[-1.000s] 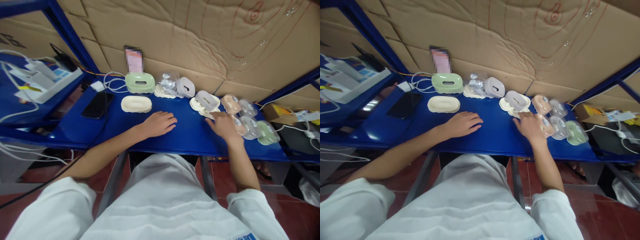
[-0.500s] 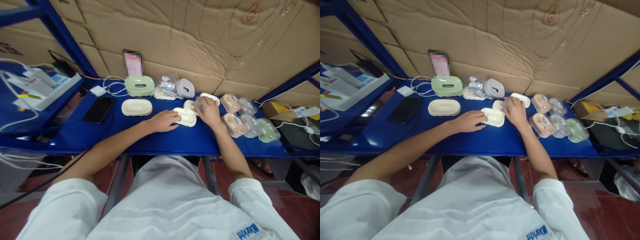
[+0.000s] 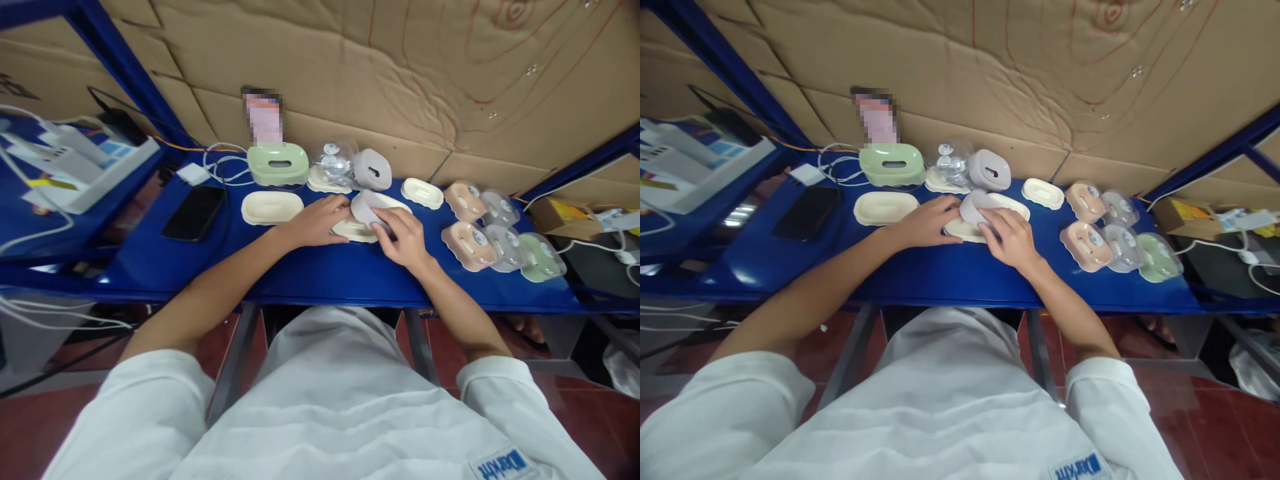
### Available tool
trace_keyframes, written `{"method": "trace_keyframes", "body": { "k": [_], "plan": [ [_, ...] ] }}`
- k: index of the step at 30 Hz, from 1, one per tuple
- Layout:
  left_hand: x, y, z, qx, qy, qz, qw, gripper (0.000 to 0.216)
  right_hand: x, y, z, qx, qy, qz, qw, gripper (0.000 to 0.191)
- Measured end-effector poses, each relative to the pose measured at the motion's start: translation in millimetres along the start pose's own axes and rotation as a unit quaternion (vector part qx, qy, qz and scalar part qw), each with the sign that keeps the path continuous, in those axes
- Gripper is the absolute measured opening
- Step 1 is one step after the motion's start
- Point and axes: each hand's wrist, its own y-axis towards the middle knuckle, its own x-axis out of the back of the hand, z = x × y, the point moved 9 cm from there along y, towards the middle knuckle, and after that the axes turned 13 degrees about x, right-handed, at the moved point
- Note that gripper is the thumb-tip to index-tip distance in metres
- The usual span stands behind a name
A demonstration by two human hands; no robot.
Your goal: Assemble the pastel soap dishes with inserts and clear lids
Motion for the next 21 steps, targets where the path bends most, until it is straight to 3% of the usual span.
{"method": "trace_keyframes", "body": {
  "k": [3, 6, 9, 16, 21],
  "plan": [
    [2.9, 4.1, 14.9, 0.039, -0.078, 0.019, 0.996, 0.079, -9.0, -3.3, -6.1, -0.007, 0.013, 0.048, 0.999, 0.037],
    [1.3, 3.7, 24.9, 0.071, -0.173, 0.042, 0.981, 0.103, -33.6, -7.8, -4.0, 0.003, 0.036, 0.145, 0.989, 0.041],
    [-0.1, 1.9, 27.1, 0.078, -0.214, 0.049, 0.972, 0.122, -52.9, -11.0, -1.0, 0.002, 0.059, 0.195, 0.979, 0.041],
    [1.7, 0.7, 16.2, 0.062, -0.136, 0.043, 0.988, 0.106, -74.8, -11.8, -1.1, 0.014, 0.088, 0.210, 0.974, 0.042],
    [-0.6, 1.5, 25.6, 0.102, -0.134, 0.057, 0.984, 0.096, -76.1, -9.4, -10.1, -0.014, 0.066, 0.205, 0.976, 0.049]
  ]
}}
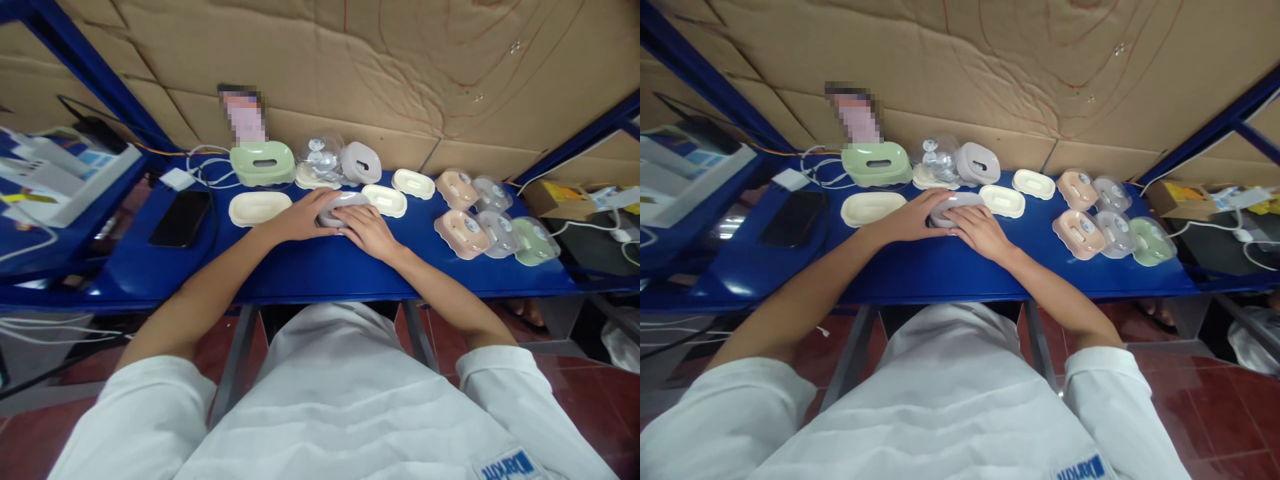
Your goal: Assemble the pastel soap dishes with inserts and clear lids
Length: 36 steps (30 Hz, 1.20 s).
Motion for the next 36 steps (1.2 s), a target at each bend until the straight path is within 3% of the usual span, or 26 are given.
{"method": "trace_keyframes", "body": {
  "k": [4, 12, 14, 17, 21, 26, 30, 36],
  "plan": [
    [-2.4, 1.6, 11.6, 0.035, 0.079, 0.028, 0.996, 0.088, 3.0, -5.3, -8.7, 0.002, 0.005, 0.023, 1.000, 0.059],
    [-12.3, -5.8, 7.2, 0.028, 0.127, 0.104, 0.986, 0.091, 2.2, -9.9, -8.7, 0.016, 0.019, 0.043, 0.999, 0.048],
    [-9.3, -4.4, 5.9, 0.029, 0.100, 0.094, 0.990, 0.091, 18.6, -15.2, -24.4, 0.002, 0.023, 0.004, 1.000, 0.052],
    [-1.2, -1.1, 4.7, 0.026, 0.015, 0.077, 0.997, 0.095, 45.9, -39.1, -72.4, -0.091, -0.012, -0.041, 0.995, 0.058],
    [3.4, 2.7, 11.4, 0.044, -0.087, 0.080, 0.992, 0.116, 41.5, -68.9, -116.8, -0.174, -0.006, 0.027, 0.984, 0.055],
    [2.3, 3.9, 17.3, 0.055, -0.115, 0.080, 0.989, 0.128, 36.8, -57.4, -97.2, -0.146, 0.014, -0.005, 0.989, 0.042],
    [7.8, 0.9, 9.1, 0.010, -0.087, 0.076, 0.993, 0.109, 36.1, -45.7, -74.3, -0.133, 0.012, 0.010, 0.991, 0.041],
    [10.6, -4.4, 13.1, 0.032, -0.030, 0.102, 0.994, 0.102, 38.1, -61.1, -81.6, -0.180, -0.034, 0.055, 0.982, 0.036]
  ]
}}
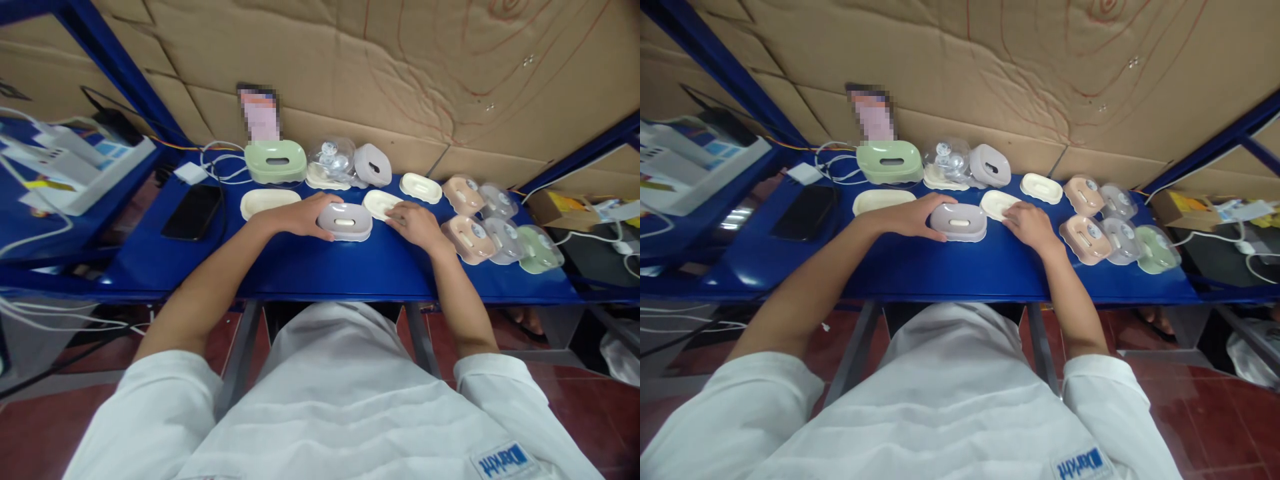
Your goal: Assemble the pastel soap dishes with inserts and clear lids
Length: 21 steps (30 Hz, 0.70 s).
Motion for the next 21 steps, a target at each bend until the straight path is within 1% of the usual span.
{"method": "trace_keyframes", "body": {
  "k": [2, 5, 8, 10, 13, 15, 17, 18, 20, 21],
  "plan": [
    [0.1, -0.9, 1.4, 0.005, 0.008, -0.001, 1.000, 0.103, 0.9, -1.0, -6.6, -0.004, -0.011, 0.001, 1.000, 0.037],
    [-1.1, -0.5, 3.6, 0.009, 0.010, -0.002, 1.000, 0.108, 14.5, 8.1, -13.1, 0.003, -0.041, -0.052, 0.998, 0.042],
    [-3.2, 1.5, 6.7, 0.016, 0.003, -0.004, 1.000, 0.117, 30.2, 28.6, -14.2, -0.001, -0.043, -0.100, 0.994, 0.044],
    [-3.5, 2.9, 6.6, 0.010, -0.002, -0.012, 1.000, 0.119, 36.2, 49.0, -2.9, 0.019, -0.033, -0.111, 0.993, 0.045],
    [-4.1, 5.0, 5.7, 0.004, -0.006, -0.022, 1.000, 0.120, 32.8, 90.1, 36.4, 0.114, -0.034, -0.101, 0.988, 0.049],
    [-4.5, 5.7, 4.8, 0.004, -0.006, -0.024, 1.000, 0.120, 22.6, 123.0, 57.3, 0.154, -0.052, -0.083, 0.983, 0.062],
    [-4.1, 5.3, 4.5, 0.009, -0.004, -0.026, 1.000, 0.116, 10.3, 157.6, 60.6, 0.140, -0.069, -0.055, 0.986, 0.076],
    [-3.9, 4.7, 4.8, 0.014, -0.002, -0.025, 1.000, 0.114, 4.4, 172.5, 57.2, 0.124, -0.070, -0.036, 0.989, 0.078],
    [-3.6, 3.0, 5.3, 0.018, 0.001, -0.022, 1.000, 0.109, -1.1, 190.3, 47.7, 0.103, -0.056, -0.012, 0.993, 0.075],
    [-3.9, 2.0, 5.1, 0.015, 0.003, -0.019, 1.000, 0.107, 0.8, 191.1, 44.2, 0.104, -0.047, -0.017, 0.993, 0.072]
  ]
}}
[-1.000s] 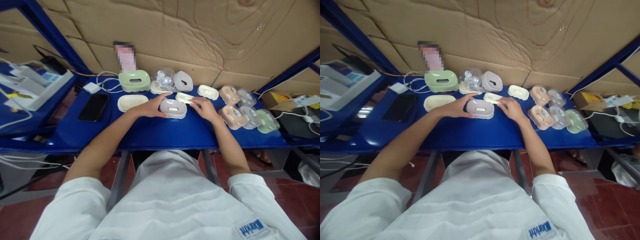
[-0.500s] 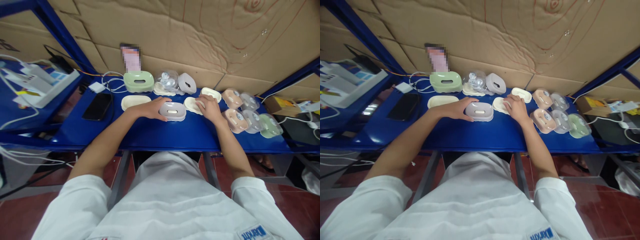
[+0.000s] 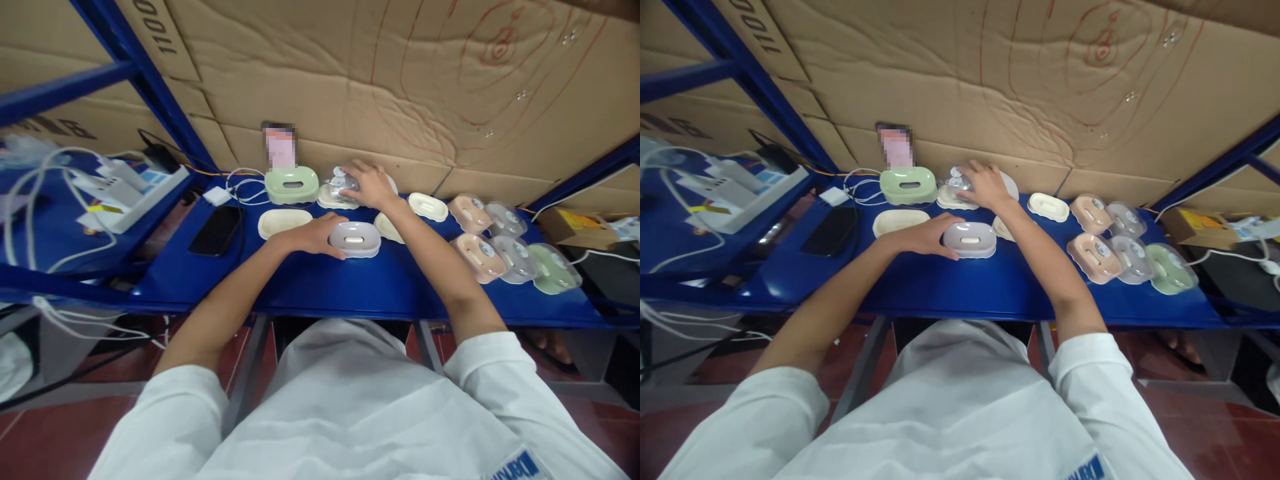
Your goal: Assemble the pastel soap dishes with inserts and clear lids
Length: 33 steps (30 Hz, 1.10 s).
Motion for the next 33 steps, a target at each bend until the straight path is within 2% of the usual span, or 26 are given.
{"method": "trace_keyframes", "body": {
  "k": [3, 6, 9, 11, 16, 20, 27, 31, 33],
  "plan": [
    [-0.1, -2.3, -3.2, -0.026, -0.010, -0.001, 1.000, 0.103, 22.0, -34.6, 1.6, 0.018, 0.008, -0.086, 0.996, 0.069],
    [6.8, -4.3, -9.9, -0.063, -0.030, -0.058, 0.996, 0.106, 37.3, -104.7, 12.9, 0.015, 0.028, -0.166, 0.986, 0.072],
    [11.5, -6.2, -16.2, -0.091, -0.033, -0.120, 0.988, 0.105, 25.3, -163.5, 22.4, 0.003, 0.085, -0.164, 0.983, 0.073],
    [10.0, -5.4, -17.8, -0.100, -0.037, -0.135, 0.985, 0.101, 11.3, -182.3, 25.1, 0.001, 0.126, -0.147, 0.981, 0.073],
    [7.4, -1.2, -14.4, -0.120, -0.098, -0.148, 0.977, 0.105, -5.6, -178.0, 24.6, 0.002, 0.176, -0.135, 0.975, 0.071],
    [2.2, 2.1, -10.6, -0.110, -0.132, -0.126, 0.977, 0.116, -8.9, -177.0, 27.2, 0.004, 0.190, -0.114, 0.975, 0.074],
    [-0.5, 0.1, -14.6, -0.102, -0.150, -0.101, 0.978, 0.132, -0.5, -189.7, 32.4, 0.006, 0.142, -0.118, 0.983, 0.067],
    [-3.4, 0.8, -12.0, -0.087, -0.149, -0.078, 0.982, 0.135, -7.5, -186.7, 46.0, 0.042, 0.104, -0.067, 0.991, 0.062],
    [-4.9, -4.7, -13.7, -0.093, -0.134, -0.084, 0.983, 0.131, -10.3, -186.4, 56.4, 0.064, 0.084, -0.044, 0.993, 0.061]
  ]
}}
